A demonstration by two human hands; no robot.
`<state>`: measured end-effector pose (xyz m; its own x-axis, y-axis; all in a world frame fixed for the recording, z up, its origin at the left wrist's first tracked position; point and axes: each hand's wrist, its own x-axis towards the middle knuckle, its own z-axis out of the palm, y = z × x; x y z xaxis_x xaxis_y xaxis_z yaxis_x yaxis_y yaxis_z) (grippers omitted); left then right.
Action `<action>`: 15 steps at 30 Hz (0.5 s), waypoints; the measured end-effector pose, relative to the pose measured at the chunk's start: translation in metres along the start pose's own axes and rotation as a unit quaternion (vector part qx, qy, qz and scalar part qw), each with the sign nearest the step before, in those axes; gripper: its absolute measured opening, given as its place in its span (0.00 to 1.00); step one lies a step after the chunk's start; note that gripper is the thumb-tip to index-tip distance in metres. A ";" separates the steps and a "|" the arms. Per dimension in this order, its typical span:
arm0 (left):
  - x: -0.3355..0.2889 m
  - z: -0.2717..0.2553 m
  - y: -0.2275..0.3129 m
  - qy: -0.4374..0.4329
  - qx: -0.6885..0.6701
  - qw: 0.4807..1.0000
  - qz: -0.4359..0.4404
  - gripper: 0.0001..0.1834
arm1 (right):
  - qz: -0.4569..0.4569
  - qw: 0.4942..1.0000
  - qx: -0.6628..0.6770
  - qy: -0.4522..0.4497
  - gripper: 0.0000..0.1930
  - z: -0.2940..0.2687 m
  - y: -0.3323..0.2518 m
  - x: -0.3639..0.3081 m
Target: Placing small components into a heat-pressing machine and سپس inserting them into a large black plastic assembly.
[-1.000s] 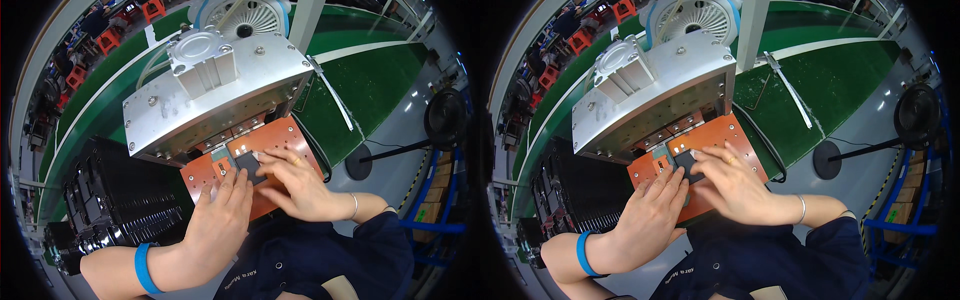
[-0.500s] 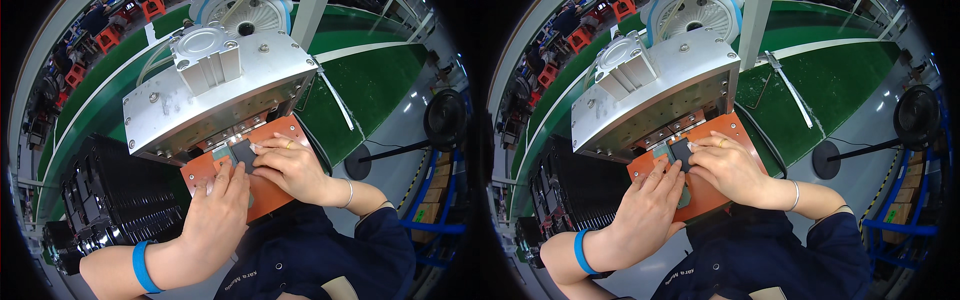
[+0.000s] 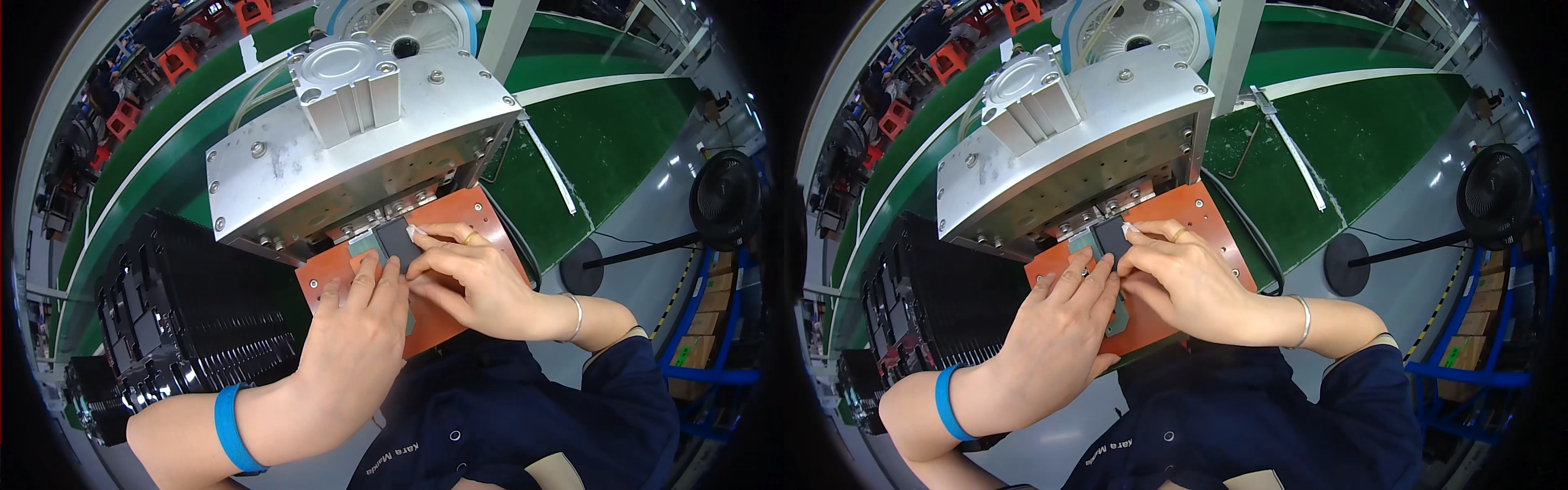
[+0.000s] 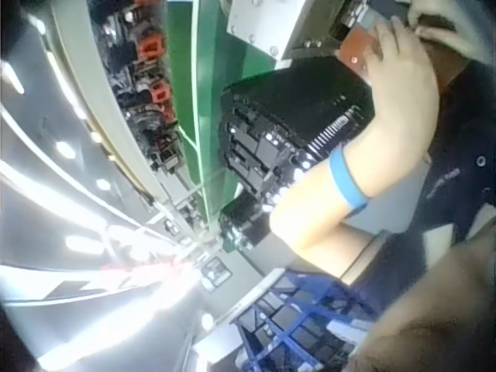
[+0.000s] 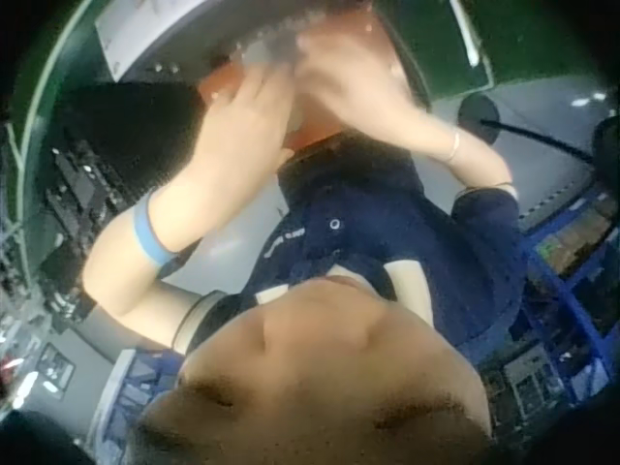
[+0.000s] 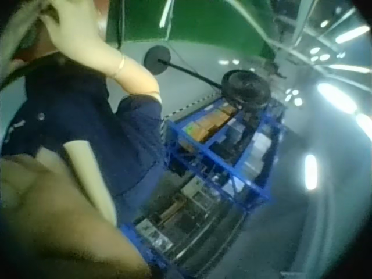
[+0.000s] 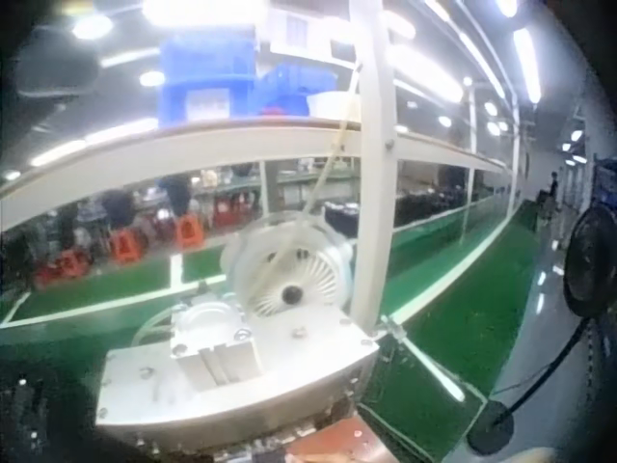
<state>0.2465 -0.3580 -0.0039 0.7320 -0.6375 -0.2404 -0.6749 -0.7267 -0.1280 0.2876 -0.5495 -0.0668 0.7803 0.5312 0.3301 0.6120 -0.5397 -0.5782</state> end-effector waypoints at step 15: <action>0.001 -0.029 -0.008 0.140 -0.152 0.978 -0.001 0.32 | 0.162 0.915 0.365 -0.060 0.10 -0.007 0.026 0.020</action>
<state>0.2553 -0.3604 0.0247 0.7591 -0.6498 0.0385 -0.6454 -0.7437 0.1741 0.3199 -0.5569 -0.0700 0.8589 0.5122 -0.0066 0.0668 -0.1247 -0.9899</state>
